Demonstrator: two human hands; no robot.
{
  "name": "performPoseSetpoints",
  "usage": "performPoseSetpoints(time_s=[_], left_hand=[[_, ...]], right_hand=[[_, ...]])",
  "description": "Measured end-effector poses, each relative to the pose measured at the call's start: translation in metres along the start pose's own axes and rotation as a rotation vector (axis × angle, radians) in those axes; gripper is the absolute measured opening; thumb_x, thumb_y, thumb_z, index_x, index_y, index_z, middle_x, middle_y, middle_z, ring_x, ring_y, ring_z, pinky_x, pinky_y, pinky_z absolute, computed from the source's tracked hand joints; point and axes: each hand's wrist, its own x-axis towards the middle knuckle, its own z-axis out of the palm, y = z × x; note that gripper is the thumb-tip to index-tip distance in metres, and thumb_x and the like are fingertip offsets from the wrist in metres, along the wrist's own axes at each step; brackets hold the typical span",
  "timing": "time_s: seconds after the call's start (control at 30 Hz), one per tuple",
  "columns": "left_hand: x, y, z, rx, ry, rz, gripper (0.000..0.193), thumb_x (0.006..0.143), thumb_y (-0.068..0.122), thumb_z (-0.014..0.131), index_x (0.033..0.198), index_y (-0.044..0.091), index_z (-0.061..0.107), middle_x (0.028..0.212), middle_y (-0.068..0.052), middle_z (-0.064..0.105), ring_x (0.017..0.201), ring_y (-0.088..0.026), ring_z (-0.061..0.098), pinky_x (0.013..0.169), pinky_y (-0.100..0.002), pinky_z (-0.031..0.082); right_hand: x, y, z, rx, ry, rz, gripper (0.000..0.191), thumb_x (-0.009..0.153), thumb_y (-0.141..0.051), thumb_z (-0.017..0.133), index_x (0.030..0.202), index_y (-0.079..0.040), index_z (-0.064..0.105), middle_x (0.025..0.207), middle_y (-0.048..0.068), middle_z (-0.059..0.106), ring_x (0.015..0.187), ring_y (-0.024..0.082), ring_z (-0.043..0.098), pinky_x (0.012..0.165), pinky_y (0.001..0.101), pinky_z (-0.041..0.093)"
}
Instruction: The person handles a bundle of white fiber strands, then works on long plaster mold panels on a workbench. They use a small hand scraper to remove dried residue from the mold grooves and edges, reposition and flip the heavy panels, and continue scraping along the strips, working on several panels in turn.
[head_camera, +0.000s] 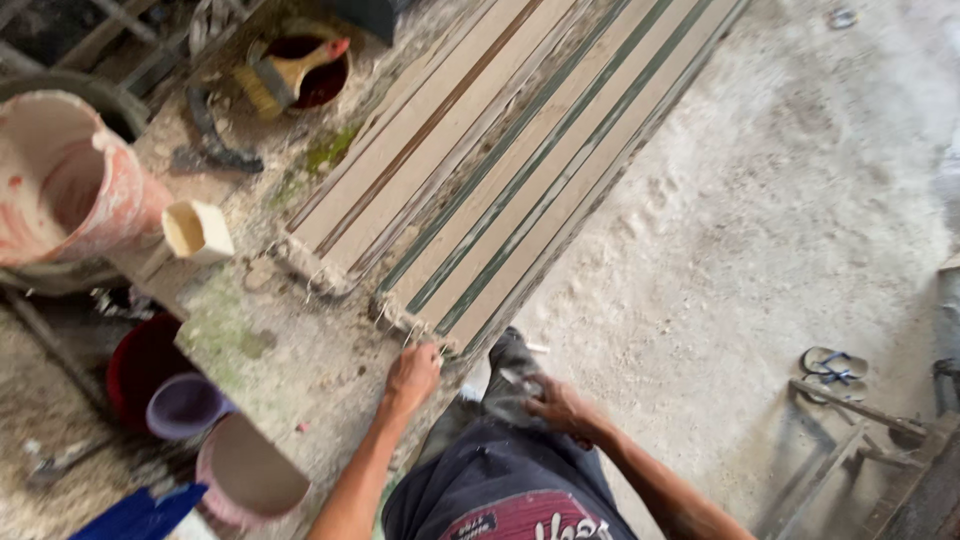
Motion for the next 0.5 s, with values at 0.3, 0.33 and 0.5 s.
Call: performPoseSetpoints(time_s=[0.3, 0.33, 0.5], left_hand=[[0.093, 0.045, -0.031, 0.075, -0.266, 0.232, 0.016, 0.083, 0.018, 0.075, 0.095, 0.008, 0.077, 0.101, -0.019, 0.075, 0.096, -0.037, 0.073, 0.086, -0.046, 0.057], [0.098, 0.053, -0.032, 0.066, -0.303, 0.184, 0.018, 0.083, 0.019, 0.076, 0.098, 0.008, 0.077, 0.102, -0.018, 0.076, 0.097, -0.035, 0.073, 0.087, -0.044, 0.058], [0.106, 0.067, -0.036, -0.037, -0.414, 0.016, 0.027, 0.08, 0.023, 0.083, 0.104, 0.011, 0.078, 0.103, -0.013, 0.077, 0.096, -0.026, 0.075, 0.089, -0.037, 0.058]], right_hand=[[0.016, -0.084, 0.055, -0.497, 0.246, -0.441, 0.049, 0.103, -0.029, 0.054, 0.15, -0.022, 0.046, 0.099, 0.017, 0.067, 0.073, 0.035, 0.069, 0.063, 0.0462, 0.058], [0.019, -0.092, 0.058, -0.526, 0.223, -0.386, 0.05, 0.103, -0.027, 0.052, 0.152, -0.022, 0.043, 0.101, 0.017, 0.066, 0.072, 0.034, 0.069, 0.061, 0.0461, 0.058], [0.028, -0.131, 0.06, -0.624, 0.106, -0.194, 0.056, 0.106, -0.017, 0.04, 0.161, -0.019, 0.03, 0.106, 0.024, 0.061, 0.07, 0.029, 0.07, 0.054, 0.0414, 0.059]])
